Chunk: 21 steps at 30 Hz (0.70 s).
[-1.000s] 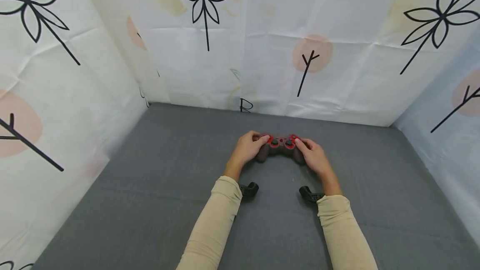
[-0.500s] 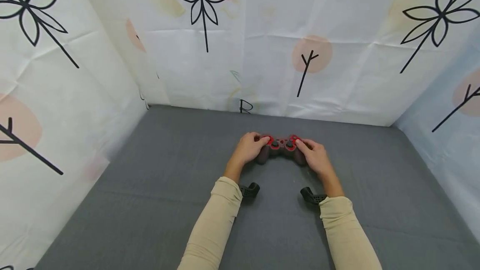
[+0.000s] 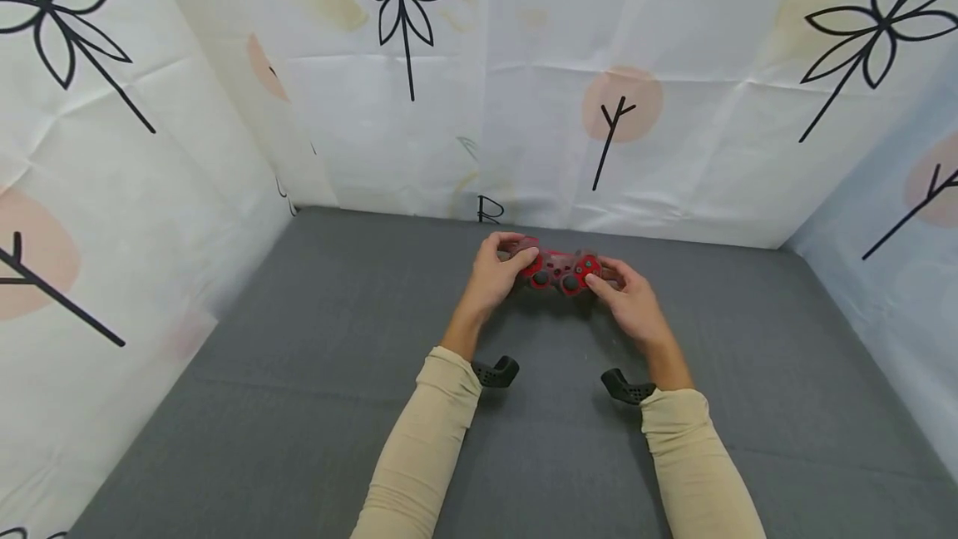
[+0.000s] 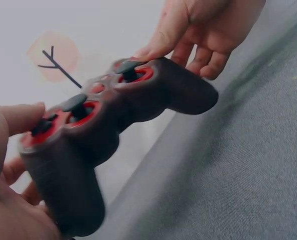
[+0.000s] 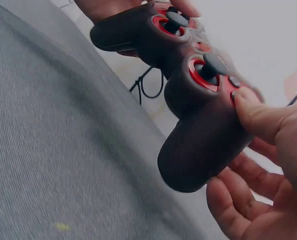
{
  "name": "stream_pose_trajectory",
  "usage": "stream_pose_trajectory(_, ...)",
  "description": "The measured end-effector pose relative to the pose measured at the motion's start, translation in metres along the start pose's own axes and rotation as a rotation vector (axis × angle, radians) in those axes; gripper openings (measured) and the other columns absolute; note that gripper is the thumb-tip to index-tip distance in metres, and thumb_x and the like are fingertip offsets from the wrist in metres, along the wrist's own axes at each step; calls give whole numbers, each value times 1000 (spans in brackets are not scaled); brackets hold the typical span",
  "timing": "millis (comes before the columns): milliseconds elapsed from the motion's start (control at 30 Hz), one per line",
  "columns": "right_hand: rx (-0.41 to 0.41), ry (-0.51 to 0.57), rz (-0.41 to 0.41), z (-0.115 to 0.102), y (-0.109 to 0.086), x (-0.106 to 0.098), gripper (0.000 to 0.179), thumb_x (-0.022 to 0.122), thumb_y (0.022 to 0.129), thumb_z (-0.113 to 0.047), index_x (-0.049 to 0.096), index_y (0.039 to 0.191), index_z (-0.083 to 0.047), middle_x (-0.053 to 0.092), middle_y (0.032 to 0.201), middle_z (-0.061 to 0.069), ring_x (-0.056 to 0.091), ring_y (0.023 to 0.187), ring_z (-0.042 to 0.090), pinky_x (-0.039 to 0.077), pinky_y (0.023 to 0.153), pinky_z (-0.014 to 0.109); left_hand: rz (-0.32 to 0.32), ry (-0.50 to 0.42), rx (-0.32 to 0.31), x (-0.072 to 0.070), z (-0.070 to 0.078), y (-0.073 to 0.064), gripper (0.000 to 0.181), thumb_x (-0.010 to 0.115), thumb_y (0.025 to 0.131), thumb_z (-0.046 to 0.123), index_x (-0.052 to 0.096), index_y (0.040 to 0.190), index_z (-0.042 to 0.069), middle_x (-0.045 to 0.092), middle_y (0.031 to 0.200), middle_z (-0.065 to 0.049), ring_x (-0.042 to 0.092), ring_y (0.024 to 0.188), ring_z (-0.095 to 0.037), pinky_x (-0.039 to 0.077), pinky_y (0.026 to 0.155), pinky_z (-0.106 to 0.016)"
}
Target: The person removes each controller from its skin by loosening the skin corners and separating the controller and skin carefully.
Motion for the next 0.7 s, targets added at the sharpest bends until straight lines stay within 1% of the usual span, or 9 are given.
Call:
stream_pose_trajectory(67,-16,16,12,-3,0,0,63,62,103,-33,40,155,-4,56,141,25,61,96,-2,53,83,18,5,-38,24,0,5,-1,43,72,96,32,58,134,16,50,127,-9,57,98,-20,52,78,-28)
stream_pose_trajectory(133,-31,42,21,-5,0,0,62,63,103,-31,41,155,-5,55,141,24,63,94,-2,55,85,20,2,-42,45,-1,10,-2,48,72,96,32,56,138,16,49,129,-10,58,102,-21,54,81,-30)
stream_pose_trajectory(200,-49,69,28,-7,0,-1,61,64,102,-30,42,154,-6,54,142,23,63,93,-4,56,86,19,-10,-6,59,-1,13,-3,56,73,95,36,53,143,16,48,132,-9,57,108,-22,54,86,-33)
stream_pose_trajectory(267,-68,90,32,-9,0,-1,60,65,101,-29,44,153,-7,53,142,22,64,93,-5,56,85,17,-28,63,63,0,16,-4,63,73,94,42,50,147,17,48,136,-7,56,113,-22,54,91,-35)
stream_pose_trajectory(333,-89,99,28,-11,0,-2,59,66,101,-27,45,152,-6,53,142,22,66,94,-4,56,85,16,-56,123,62,1,17,-5,66,73,93,47,48,148,19,53,136,-6,58,114,-20,55,92,-36)
stream_pose_trajectory(400,-105,99,21,-13,-1,-2,58,67,100,-25,46,151,-6,54,141,22,67,93,-3,57,84,16,-85,159,57,2,17,-6,67,75,90,49,48,146,21,59,132,-4,63,111,-20,58,90,-36)
stream_pose_trajectory(500,-123,88,4,-13,-1,-4,57,67,100,-22,47,151,-5,54,141,23,68,94,-3,58,84,17,-111,173,50,3,17,-7,69,81,86,48,49,141,23,67,122,-5,69,100,-19,60,85,-35)
stream_pose_trajectory(600,-125,69,-7,-12,-1,-5,57,67,101,-22,46,151,-6,54,142,23,67,96,-7,57,84,15,-120,195,57,5,18,-8,69,84,82,47,50,138,23,69,117,-5,71,94,-18,60,83,-35)
stream_pose_trajectory(700,-111,49,-23,-12,-2,-4,59,66,101,-21,43,153,-5,53,144,23,70,109,6,59,89,24,-120,222,71,5,19,-8,66,85,82,45,52,135,23,72,115,-4,71,93,-17,60,81,-36)
Point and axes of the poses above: each hand's wrist, its own y-axis towards the middle knuckle, its own x-axis out of the palm, z = x × y, the point moved 4 cm from there along y, towards the middle knuckle
